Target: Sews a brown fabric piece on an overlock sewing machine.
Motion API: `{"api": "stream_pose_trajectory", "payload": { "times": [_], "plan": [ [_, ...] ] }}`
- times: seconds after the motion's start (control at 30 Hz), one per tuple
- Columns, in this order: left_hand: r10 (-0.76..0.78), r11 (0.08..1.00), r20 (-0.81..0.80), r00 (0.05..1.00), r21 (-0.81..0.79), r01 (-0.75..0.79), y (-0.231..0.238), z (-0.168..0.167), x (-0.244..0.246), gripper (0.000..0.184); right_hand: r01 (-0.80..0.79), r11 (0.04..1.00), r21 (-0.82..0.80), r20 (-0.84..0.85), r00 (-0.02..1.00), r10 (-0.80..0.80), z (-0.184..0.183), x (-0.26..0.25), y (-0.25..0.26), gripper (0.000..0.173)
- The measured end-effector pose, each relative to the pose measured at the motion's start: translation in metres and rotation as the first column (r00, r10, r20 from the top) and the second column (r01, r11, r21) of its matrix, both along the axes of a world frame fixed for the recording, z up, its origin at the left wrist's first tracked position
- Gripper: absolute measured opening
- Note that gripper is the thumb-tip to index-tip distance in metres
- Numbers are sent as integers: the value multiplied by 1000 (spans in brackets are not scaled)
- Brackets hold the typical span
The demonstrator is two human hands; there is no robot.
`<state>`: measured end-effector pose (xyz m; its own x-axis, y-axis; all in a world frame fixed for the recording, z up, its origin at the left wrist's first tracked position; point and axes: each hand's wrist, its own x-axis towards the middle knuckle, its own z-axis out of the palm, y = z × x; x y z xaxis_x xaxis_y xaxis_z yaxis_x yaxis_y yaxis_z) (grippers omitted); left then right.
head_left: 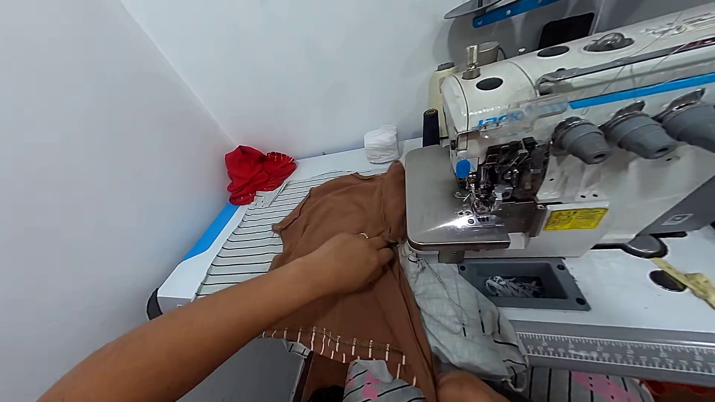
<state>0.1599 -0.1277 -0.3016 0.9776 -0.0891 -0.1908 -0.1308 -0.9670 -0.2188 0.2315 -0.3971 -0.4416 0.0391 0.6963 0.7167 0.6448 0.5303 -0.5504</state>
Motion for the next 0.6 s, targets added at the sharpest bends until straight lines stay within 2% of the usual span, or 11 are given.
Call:
{"api": "stream_pose_trajectory", "payload": {
  "times": [0.1,0.17,0.27,0.37,0.43,0.5,0.6],
  "plan": [
    [77,989,-88,993,-121,-87,6,1,-2,27,91,985,-147,-183,976,-118,2,1,-3,10],
    [45,982,-93,995,-178,-61,10,2,-2,27,86,968,-235,-281,948,-153,1,1,-1,7],
    [-133,969,-1,991,-211,129,21,2,1,15,68,961,-267,-315,937,-153,1,0,3,8],
    [-294,898,98,951,-311,310,31,12,5,15,63,962,-265,-336,929,-153,3,2,5,10],
    [-296,819,167,940,-461,340,38,23,7,18,43,958,-284,-414,896,-163,7,6,5,19],
    [-282,769,199,939,-539,345,47,36,11,20,-10,950,-312,-526,835,-164,15,11,7,35],
    [-249,771,179,952,-558,306,61,63,26,20,-165,908,-386,-675,721,-156,43,21,19,48]
  ]
}}
